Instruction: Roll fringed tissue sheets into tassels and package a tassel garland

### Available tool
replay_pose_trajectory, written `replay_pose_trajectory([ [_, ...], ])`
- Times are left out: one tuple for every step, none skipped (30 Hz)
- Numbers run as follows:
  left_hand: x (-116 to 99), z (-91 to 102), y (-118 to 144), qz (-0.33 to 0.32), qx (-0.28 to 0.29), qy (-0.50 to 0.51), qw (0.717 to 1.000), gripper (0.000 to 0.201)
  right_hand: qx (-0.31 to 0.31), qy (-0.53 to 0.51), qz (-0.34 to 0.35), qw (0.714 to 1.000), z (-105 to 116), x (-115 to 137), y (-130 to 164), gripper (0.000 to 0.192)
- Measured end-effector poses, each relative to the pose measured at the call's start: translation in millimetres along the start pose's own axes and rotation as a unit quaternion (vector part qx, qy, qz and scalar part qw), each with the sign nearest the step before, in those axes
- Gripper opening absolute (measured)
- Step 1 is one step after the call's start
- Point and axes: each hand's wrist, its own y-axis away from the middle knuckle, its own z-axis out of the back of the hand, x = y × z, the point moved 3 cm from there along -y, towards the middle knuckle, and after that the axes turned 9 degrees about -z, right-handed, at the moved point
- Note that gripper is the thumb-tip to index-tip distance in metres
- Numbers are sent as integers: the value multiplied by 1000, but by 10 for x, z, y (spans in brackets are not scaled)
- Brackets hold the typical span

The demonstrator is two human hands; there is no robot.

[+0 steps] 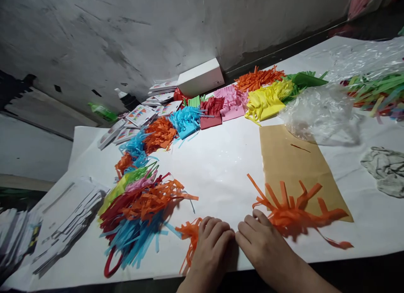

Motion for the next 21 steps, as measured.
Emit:
replay_pose_trajectory([
  [4, -6, 6, 4, 0, -4, 1000, 18, -6, -11, 2, 1000, 27, -11, 10, 37],
  [8, -11, 12, 10, 0, -7, 1000, 17, -14, -20, 2, 1000, 64, -38, 31, 38],
  [12, -14, 18, 17, 0, -6, 1000, 15, -21, -26, 4, 999, 108, -76, 61, 39],
  [13, -17, 24, 24, 1, -1, 1000, 14, -27, -32, 5, 999, 154, -123, 100, 39],
  [14, -20, 30, 33, 0, 7, 999, 13, -33, -37, 4, 999, 199, -175, 144, 38],
  [13, -21, 35, 43, -5, 18, 999, 13, -42, -41, -3, 998, 241, -227, 189, 37],
  [8, -20, 38, 53, -15, 29, 998, 14, -50, -44, -17, 998, 274, -274, 230, 35],
  [-1, -20, 39, 63, -24, 38, 997, 14, -55, -45, -34, 997, 294, -308, 264, 33],
  [-15, -21, 35, 74, -28, 44, 996, 15, -58, -44, -52, 996, 301, -326, 287, 30],
  [-31, -24, 27, 87, -27, 50, 995, 16, -60, -40, -70, 995, 299, -326, 298, 28],
  [-48, -28, 12, 100, -20, 53, 993, 16, -64, -34, -87, 994, 289, -312, 297, 26],
  [-66, -33, -8, 113, -7, 53, 992, 17, -70, -26, -105, 992, 274, -288, 285, 25],
  [-81, -38, -32, 125, 8, 46, 991, 16, -78, -18, -126, 989, 258, -260, 267, 25],
  [-92, -39, -59, 132, 19, 32, 991, 16, -90, -9, -153, 984, 245, -235, 247, 26],
  [-96, -37, -86, 138, 26, 11, 990, 16, -100, 1, -178, 979, 232, -214, 229, 27],
  [-95, -32, -109, 140, 29, -11, 990, 16, -105, 11, -202, 974, 221, -200, 214, 27],
  [-93, -26, -129, 134, 29, -28, 990, 17, -106, 20, -219, 970, 212, -192, 205, 27],
  [-92, -18, -144, 118, 27, -39, 992, 18, -106, 27, -225, 968, 205, -188, 201, 26],
  [-95, -10, -154, 95, 27, -45, 994, 19, -103, 25, -214, 971, 199, -184, 200, 26],
  [-104, -3, -159, 64, 30, -51, 996, 21, -97, 18, -189, 977, 193, -179, 203, 28],
  [-118, 1, -161, 29, 40, -58, 997, 21, -92, 10, -153, 984, 186, -170, 207, 32],
])
